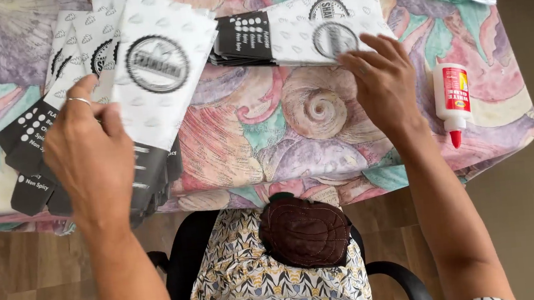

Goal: The person repeatedly applies glue to the edge of a white paper wrapper and folds a black printed flap over it to seal the package. They press the flap to secure it and place the finished package on a growing stack. The process is repeated continuously with identical wrappers.

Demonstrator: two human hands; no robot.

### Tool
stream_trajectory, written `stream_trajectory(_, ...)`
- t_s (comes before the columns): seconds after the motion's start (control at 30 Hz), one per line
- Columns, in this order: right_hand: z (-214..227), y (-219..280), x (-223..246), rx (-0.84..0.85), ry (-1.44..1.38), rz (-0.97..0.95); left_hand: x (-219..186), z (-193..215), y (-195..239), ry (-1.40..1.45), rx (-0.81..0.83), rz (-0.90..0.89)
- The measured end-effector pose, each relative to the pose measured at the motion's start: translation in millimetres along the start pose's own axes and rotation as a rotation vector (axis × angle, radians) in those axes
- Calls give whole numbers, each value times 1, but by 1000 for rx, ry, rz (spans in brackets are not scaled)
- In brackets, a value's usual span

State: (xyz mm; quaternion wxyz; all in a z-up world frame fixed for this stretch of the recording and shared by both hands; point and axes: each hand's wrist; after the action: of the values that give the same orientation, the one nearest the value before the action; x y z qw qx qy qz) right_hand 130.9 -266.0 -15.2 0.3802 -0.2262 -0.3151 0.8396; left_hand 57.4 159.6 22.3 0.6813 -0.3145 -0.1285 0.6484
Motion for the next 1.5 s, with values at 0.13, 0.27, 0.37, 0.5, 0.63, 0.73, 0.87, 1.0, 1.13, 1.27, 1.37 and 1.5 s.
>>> stream_trajectory(0.13, 48, 34, 42, 36, -108, -43, -17, -2, 1, -214, -69, -104)
stream_trajectory(0.27, 80, 60, 55, 190, -147, -155, -79, -30, 6, 410, 36, -299)
stream_trajectory(0.37, 100, 90, 14, 155, 23, -350, -117, -58, 19, 574, 285, -482)
stream_trajectory(0.5, 126, 106, -35, 348, 120, -1015, -126, -89, 34, 501, 428, -532)
stream_trajectory(0.63, 135, 91, -28, 273, -469, -1381, -125, -91, 29, 511, 452, -499)
stream_trajectory(0.73, 140, 93, -16, -3, -611, -1444, -124, -91, 20, 522, 454, -484)
stream_trajectory(0.87, 141, 113, -7, -441, -971, -1245, -123, -90, 8, 569, 443, -443)
stream_trajectory(1.0, 124, 115, 11, -460, -942, -961, -124, -86, -3, 521, 534, -380)
stream_trajectory(1.13, 103, 127, 21, -442, -923, -995, -124, -87, -7, 524, 537, -370)
stream_trajectory(1.27, 103, 137, 13, -431, -873, -991, -123, -90, -9, 524, 563, -354)
stream_trajectory(1.37, 112, 149, 0, -461, -824, -1052, -121, -92, -11, 550, 593, -328)
stream_trajectory(1.5, 117, 146, 2, -454, -815, -1045, -122, -94, -16, 584, 622, -303)
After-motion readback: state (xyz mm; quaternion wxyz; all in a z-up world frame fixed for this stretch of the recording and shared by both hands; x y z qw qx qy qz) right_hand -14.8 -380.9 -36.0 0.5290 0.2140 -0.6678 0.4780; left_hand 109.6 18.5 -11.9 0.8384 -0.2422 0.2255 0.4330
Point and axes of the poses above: each hand's wrist, its own y-axis away from the middle knuckle, its own z-axis out of the back of the hand, x = y × z
